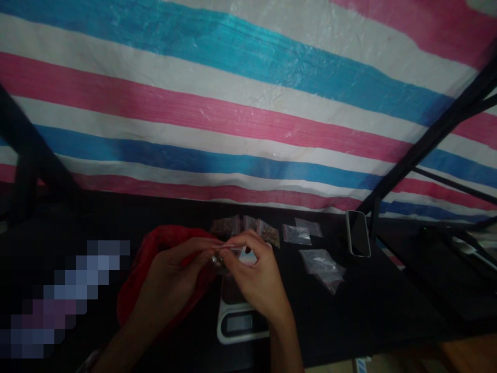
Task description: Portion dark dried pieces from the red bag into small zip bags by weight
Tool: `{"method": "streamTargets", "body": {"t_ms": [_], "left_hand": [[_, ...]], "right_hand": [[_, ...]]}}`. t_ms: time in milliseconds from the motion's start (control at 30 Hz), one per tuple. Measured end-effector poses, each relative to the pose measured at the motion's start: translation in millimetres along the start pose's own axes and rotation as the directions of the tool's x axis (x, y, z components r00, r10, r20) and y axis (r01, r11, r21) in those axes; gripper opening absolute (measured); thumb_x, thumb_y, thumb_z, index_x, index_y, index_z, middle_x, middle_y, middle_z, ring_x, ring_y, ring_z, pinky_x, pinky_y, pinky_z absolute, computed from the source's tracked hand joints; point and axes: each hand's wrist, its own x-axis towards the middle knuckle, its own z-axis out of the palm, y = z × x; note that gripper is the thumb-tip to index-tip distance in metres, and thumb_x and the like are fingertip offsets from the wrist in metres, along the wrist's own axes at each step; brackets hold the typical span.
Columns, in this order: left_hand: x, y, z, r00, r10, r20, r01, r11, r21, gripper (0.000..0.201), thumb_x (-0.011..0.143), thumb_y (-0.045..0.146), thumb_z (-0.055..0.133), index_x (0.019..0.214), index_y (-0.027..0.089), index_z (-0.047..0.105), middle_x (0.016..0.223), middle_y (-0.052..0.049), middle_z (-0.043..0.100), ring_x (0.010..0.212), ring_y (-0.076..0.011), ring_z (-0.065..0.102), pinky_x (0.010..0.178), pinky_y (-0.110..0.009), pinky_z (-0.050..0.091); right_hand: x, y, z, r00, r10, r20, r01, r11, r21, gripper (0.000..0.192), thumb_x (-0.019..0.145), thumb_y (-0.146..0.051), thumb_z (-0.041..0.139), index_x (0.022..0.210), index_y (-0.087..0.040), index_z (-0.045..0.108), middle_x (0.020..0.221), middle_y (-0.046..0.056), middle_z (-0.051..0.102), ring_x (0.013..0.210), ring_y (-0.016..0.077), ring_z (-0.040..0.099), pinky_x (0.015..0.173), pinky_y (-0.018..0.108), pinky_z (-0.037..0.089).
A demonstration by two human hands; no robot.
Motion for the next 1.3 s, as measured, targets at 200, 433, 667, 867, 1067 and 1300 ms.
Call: {"method": "streamTargets", "body": {"t_ms": [200, 433, 667, 867, 1067, 1300], "left_hand": [[0, 1, 3.3, 0.987, -0.011, -0.158, 0.041, 0.982, 0.184, 0.041, 0.092, 0.050, 0.060, 0.119, 0.027, 0.081, 0.120, -0.004, 0.083, 0.112, -0.0282, 0.077, 0.102, -0.042, 0.059], [2, 8, -2.9, 0.980, 0.009, -0.200, 0.040, 0.970, 0.239, 0.055, 0.102, 0.060, 0.045, 0.144, 0.030, 0.065, 0.136, -0.003, 0.076, 0.129, -0.0273, 0.069, 0.116, -0.046, 0.052], [5, 8, -7.6, 0.978, 0.020, -0.207, 0.039, 0.961, 0.273, 0.051, 0.102, 0.058, 0.044, 0.137, 0.030, 0.068, 0.123, -0.003, 0.079, 0.118, -0.0275, 0.072, 0.109, -0.046, 0.055], [3, 11, -8.1, 0.980, 0.069, -0.187, -0.006, 0.947, 0.320, 0.043, 0.102, 0.052, 0.044, 0.123, 0.029, 0.073, 0.119, -0.002, 0.079, 0.111, -0.0252, 0.074, 0.104, -0.040, 0.057], [3, 11, -7.9, 0.980, 0.112, -0.167, -0.049, 0.938, 0.343, 0.040, 0.102, 0.049, 0.044, 0.118, 0.029, 0.074, 0.120, -0.001, 0.079, 0.114, -0.0237, 0.073, 0.102, -0.036, 0.058], [4, 16, -5.5, 0.981, 0.131, -0.145, -0.078, 0.943, 0.325, 0.037, 0.100, 0.044, 0.046, 0.112, 0.026, 0.076, 0.112, -0.002, 0.080, 0.105, -0.0232, 0.075, 0.097, -0.034, 0.059]], "right_hand": [[7, 8, -4, 0.989, 0.024, -0.149, -0.031, 0.999, -0.043, 0.011, 0.089, -0.031, 0.073, 0.084, -0.022, 0.076, 0.080, 0.000, 0.071, 0.075, 0.0159, 0.062, 0.070, 0.028, 0.046], [24, 53, -52, 0.799, 0.049, -0.600, -0.135, 0.986, -0.099, 0.034, 0.086, -0.050, 0.072, 0.094, -0.018, 0.073, 0.087, 0.006, 0.075, 0.081, 0.0225, 0.070, 0.075, 0.034, 0.053], [23, 77, -62, 0.926, 0.029, -0.375, -0.190, 0.898, -0.398, 0.043, 0.101, -0.049, 0.050, 0.107, -0.018, 0.079, 0.108, 0.012, 0.081, 0.101, 0.0263, 0.075, 0.090, 0.038, 0.057], [16, 94, -102, 0.872, 0.101, -0.480, -0.408, 0.693, -0.594, 0.030, 0.093, -0.027, 0.057, 0.110, -0.016, 0.079, 0.121, 0.018, 0.078, 0.115, 0.0329, 0.071, 0.104, 0.046, 0.049], [22, 102, -96, 0.853, 0.224, -0.471, -0.507, 0.569, -0.647, 0.029, 0.088, -0.027, 0.072, 0.115, -0.018, 0.079, 0.112, 0.014, 0.082, 0.118, 0.0375, 0.070, 0.105, 0.049, 0.042], [26, 94, -97, 0.807, 0.279, -0.521, -0.573, 0.585, -0.574, 0.029, 0.083, -0.015, 0.069, 0.110, -0.020, 0.080, 0.097, 0.011, 0.083, 0.112, 0.0362, 0.074, 0.103, 0.049, 0.042]]}}
